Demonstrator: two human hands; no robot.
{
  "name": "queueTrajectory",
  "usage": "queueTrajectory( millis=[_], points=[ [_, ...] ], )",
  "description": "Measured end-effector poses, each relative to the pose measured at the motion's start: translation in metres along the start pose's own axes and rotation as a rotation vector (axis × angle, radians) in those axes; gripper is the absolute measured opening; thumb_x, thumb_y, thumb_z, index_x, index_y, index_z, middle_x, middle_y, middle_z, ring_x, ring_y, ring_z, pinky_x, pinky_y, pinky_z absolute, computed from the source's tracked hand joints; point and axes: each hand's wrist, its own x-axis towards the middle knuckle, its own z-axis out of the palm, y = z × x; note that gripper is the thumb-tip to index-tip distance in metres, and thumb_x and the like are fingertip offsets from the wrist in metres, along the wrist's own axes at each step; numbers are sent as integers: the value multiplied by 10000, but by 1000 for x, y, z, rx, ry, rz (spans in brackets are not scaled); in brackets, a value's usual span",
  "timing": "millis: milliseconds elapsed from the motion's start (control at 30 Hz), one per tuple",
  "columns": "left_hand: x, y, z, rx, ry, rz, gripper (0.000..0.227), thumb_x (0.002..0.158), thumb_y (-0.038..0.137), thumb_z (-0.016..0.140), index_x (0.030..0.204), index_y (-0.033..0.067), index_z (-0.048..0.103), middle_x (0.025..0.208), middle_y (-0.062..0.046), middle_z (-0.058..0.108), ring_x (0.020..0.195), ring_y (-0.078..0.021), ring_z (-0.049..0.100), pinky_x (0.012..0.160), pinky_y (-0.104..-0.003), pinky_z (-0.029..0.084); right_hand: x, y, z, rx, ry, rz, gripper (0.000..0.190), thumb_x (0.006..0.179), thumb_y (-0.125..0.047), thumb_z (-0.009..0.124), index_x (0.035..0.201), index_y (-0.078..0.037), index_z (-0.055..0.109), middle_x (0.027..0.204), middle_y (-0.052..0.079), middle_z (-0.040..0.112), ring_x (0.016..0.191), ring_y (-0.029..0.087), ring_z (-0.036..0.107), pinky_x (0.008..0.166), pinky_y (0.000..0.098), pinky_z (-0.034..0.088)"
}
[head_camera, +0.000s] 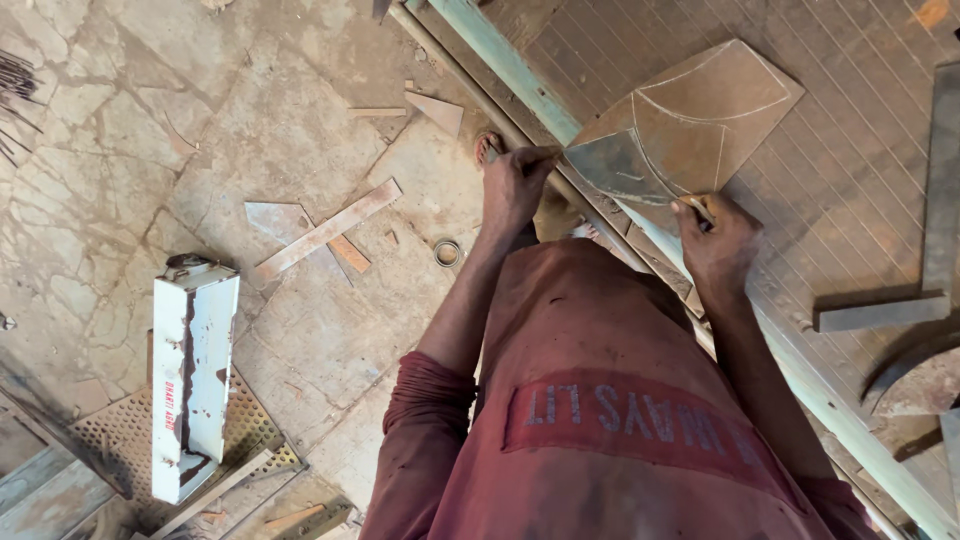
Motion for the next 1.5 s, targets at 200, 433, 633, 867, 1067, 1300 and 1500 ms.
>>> queueTrajectory(
  millis=[200,433,633,867,1067,1300,1500],
  points=[
    [-2,10,12,-13,35,-119,211,872,211,799,1011,52,798,851,-103,800,728,-155,768,702,-299,593,-3,6,1,-33,-1,16,207,946,-192,857,997,-27,743,858,151,716,709,281,679,698,387,522],
    [2,21,12,-19,39,-102,193,864,188,786,1013,64,791,848,-70,800,734,-138,770,713,-288,602,-7,18,8,-29,49,-7,212,959,-204,842,1040,-33,747,911,144,742,745,258,704,705,402,559],
    [7,9,12,-49,3,-55,170,866,170,786,987,50,783,864,-81,798,754,-143,764,718,-296,608,-3,25,11,-42,6,68,205,964,-230,844,1011,-51,759,870,141,748,701,276,706,677,406,560],
    [9,8,12,-18,-22,-71,155,871,175,792,963,50,786,856,-79,797,752,-138,761,708,-291,596,1,23,9,-16,55,33,204,942,-212,835,996,-36,748,865,146,739,708,261,710,676,391,561],
    [7,11,10,-3,-12,-30,170,862,161,798,984,47,771,843,-77,786,725,-137,743,692,-298,590,3,21,9,-30,68,40,162,948,-173,819,979,-37,738,805,127,710,653,241,669,649,395,538],
    [8,10,9,-59,-41,-39,163,872,150,776,994,42,769,828,-80,787,714,-145,741,685,-307,583,2,26,11,-20,59,6,149,958,-162,817,973,-43,728,775,119,680,630,236,633,639,399,519],
    [5,9,5,-55,-35,-20,171,913,154,746,1049,56,777,868,-88,796,772,-160,775,722,-304,592,2,33,13,-67,35,37,143,965,-183,832,974,-71,743,784,90,698,630,204,643,620,382,521]
  ],
)
